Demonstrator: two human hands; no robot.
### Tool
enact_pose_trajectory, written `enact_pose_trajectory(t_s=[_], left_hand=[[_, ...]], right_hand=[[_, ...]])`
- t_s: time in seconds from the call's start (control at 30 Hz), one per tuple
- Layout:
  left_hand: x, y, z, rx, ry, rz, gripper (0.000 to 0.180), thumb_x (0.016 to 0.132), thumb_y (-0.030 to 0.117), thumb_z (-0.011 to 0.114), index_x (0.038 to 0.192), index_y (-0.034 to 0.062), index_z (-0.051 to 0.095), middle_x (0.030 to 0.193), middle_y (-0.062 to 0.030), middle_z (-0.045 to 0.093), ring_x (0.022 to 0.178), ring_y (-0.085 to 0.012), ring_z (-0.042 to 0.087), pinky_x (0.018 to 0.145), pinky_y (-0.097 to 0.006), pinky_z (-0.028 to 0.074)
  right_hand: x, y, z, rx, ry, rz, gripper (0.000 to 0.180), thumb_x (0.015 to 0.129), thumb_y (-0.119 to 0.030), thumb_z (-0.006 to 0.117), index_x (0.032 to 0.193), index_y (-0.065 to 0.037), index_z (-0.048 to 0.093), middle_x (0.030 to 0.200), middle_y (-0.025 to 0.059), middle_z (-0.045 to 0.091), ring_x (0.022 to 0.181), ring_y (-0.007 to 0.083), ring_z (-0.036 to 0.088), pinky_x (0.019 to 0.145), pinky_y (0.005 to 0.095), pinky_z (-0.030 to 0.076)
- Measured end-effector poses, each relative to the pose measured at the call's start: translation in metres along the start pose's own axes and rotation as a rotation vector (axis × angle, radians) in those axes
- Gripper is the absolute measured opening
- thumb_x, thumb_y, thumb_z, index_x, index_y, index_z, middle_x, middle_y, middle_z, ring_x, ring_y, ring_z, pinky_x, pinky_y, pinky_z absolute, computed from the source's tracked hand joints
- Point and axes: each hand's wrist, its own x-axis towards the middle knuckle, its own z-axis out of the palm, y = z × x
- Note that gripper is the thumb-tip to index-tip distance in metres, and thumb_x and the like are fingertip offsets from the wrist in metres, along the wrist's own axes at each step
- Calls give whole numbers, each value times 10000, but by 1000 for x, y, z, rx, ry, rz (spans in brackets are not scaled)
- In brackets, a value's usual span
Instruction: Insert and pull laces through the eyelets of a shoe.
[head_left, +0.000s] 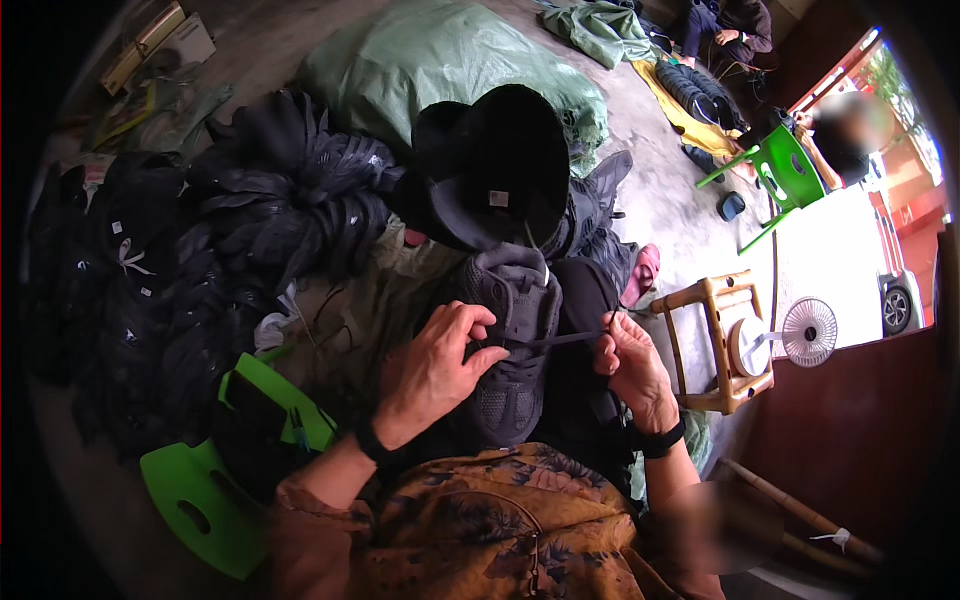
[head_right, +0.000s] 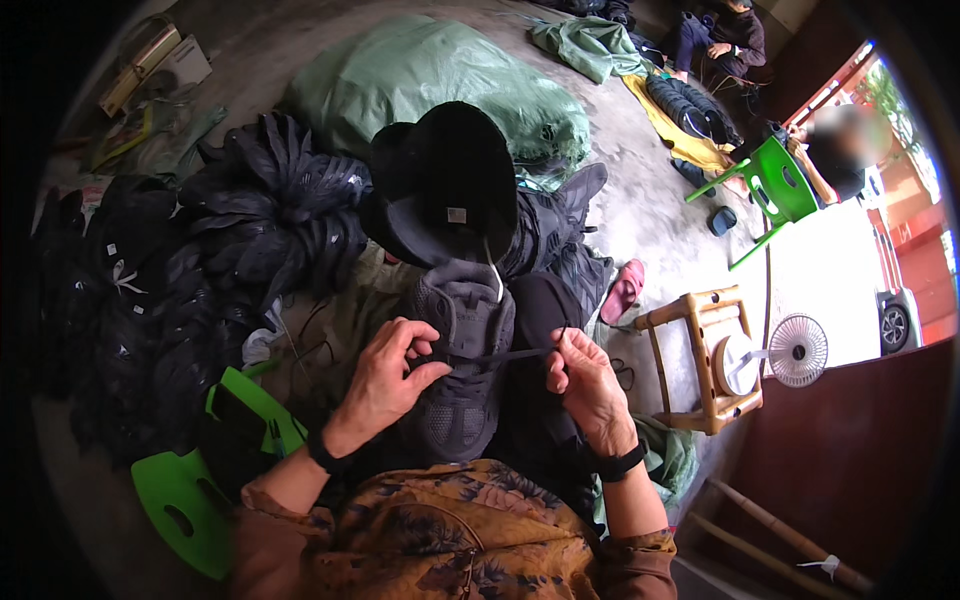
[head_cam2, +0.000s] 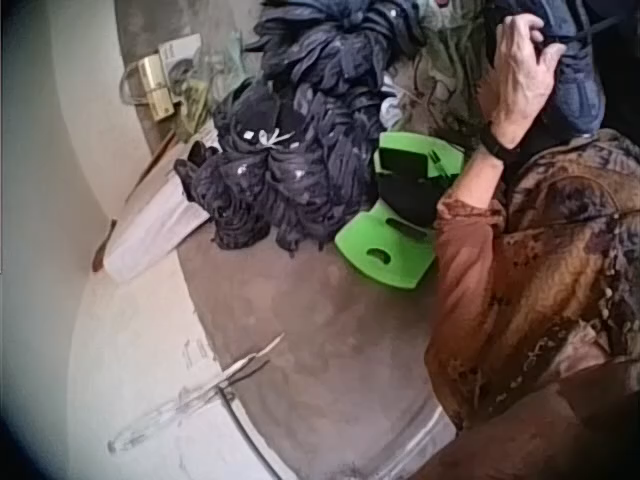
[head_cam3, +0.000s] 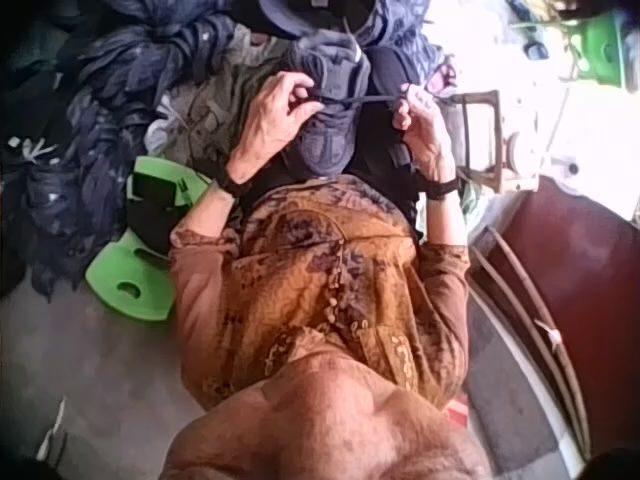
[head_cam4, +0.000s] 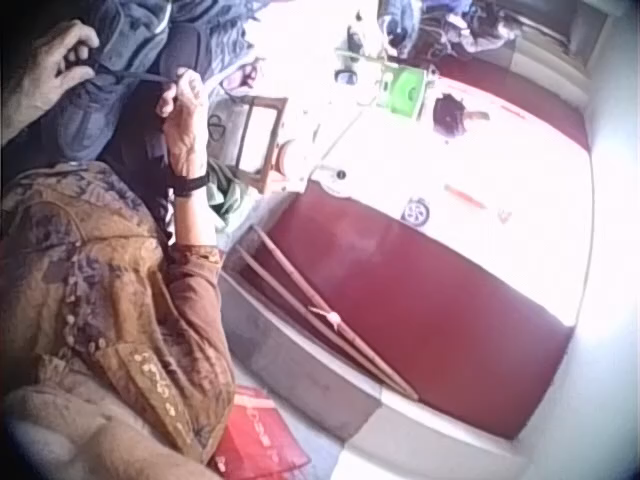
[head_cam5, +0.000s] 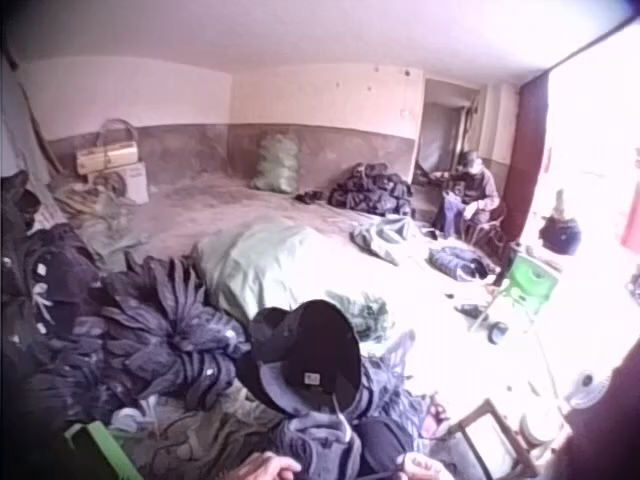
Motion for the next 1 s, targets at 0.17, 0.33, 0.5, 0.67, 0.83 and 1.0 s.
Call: enact_pose_trajectory(t_s=[0.17,0.33,0.5,0.67,0.83,1.0], left_hand=[[-7,-11,28,155,103,36,318,743,-91,649,1004,32,516,933,-89,533,823,-245,549,738,-355,476],[-14,-18,30,106,101,-2,314,767,-92,633,1037,32,532,960,-73,545,837,-189,570,700,-305,481],[-2,-27,-35,-572,91,-291,120,958,88,539,1052,26,581,849,-16,581,736,-90,557,670,-235,472],[30,-91,-174,-884,383,-86,187,988,135,535,1126,15,575,882,-33,605,755,-104,573,684,-231,480],[32,-188,-344,-682,720,-155,315,963,166,585,1246,31,552,1117,-82,664,985,-147,631,844,-253,479],[70,-158,-349,-254,697,-245,343,948,203,618,1247,44,559,1143,-85,675,1000,-125,632,835,-229,455]], right_hand=[[4,2,-18,230,38,-175,141,981,-160,543,1091,-79,580,678,-12,562,510,46,413,504,195,324],[-14,-3,-33,332,54,-24,135,973,-163,560,1065,-66,578,688,7,585,511,69,455,515,201,380],[-49,-9,-48,-705,265,-284,166,975,-166,566,969,-3,594,865,102,694,736,142,659,672,265,527],[-43,-11,-43,-697,411,-429,167,981,-141,546,975,17,598,899,99,698,789,135,657,732,264,522],[-9,12,12,-805,178,-485,122,963,-98,567,971,18,605,926,94,701,814,158,669,762,280,525],[-4,30,26,-1291,112,-577,86,884,-52,620,955,-5,615,797,150,667,722,273,679,640,344,514]])
